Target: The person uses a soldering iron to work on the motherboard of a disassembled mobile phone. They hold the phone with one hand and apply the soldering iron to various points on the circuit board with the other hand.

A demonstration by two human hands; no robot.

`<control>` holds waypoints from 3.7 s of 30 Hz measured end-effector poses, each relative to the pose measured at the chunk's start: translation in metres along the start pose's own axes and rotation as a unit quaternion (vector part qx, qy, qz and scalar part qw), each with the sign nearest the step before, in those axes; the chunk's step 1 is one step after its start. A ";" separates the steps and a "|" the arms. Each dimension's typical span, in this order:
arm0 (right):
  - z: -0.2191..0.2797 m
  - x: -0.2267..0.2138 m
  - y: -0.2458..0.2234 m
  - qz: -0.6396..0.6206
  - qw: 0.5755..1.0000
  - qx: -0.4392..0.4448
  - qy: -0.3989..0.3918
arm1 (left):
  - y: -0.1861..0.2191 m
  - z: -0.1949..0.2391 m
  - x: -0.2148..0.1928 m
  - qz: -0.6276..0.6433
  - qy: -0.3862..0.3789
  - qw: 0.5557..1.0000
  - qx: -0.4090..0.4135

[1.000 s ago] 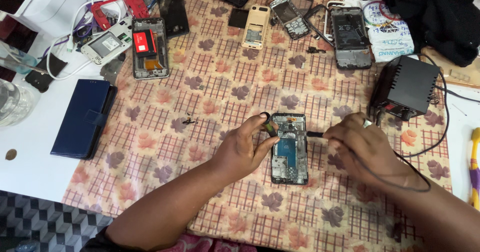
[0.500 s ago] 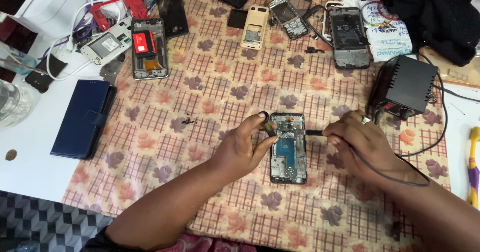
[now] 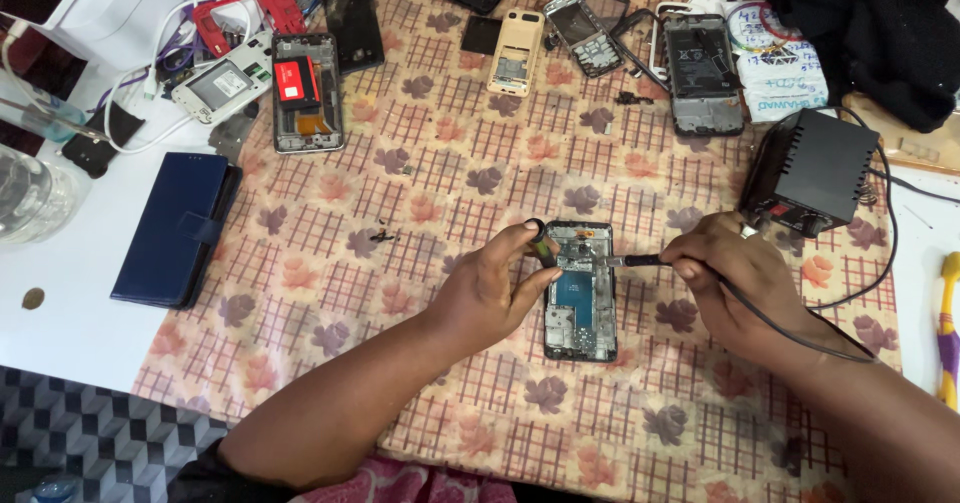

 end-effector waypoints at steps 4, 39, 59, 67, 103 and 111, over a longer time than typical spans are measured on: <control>0.000 0.001 -0.003 0.009 1.000 -0.007 -0.007 | -0.002 0.000 0.000 0.011 0.002 1.000 -0.009; -0.012 -0.017 -0.041 0.150 0.983 -0.058 -0.082 | -0.023 -0.003 0.022 -0.010 0.062 0.998 -0.032; -0.016 -0.012 -0.034 0.178 0.981 -0.056 -0.050 | 0.001 -0.006 0.005 -0.060 0.066 0.995 0.037; -0.013 -0.016 -0.055 0.161 0.976 -0.069 -0.130 | -0.019 -0.011 0.017 -0.044 0.094 0.994 -0.031; -0.015 -0.012 -0.064 0.203 0.965 -0.095 -0.133 | 0.003 -0.026 -0.007 -0.115 0.083 0.984 0.104; -0.017 -0.012 -0.042 0.214 0.971 -0.087 -0.067 | 0.018 -0.014 -0.021 -0.131 0.029 0.991 0.024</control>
Point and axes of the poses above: each hand's wrist, its own z-axis away from the middle knuckle, its own x-axis out of the palm, y = z × x, the point moved 2 cm from there along -z, towards the middle knuckle, and after that the axes turned 13 degrees about -z, right-handed, at the moved point
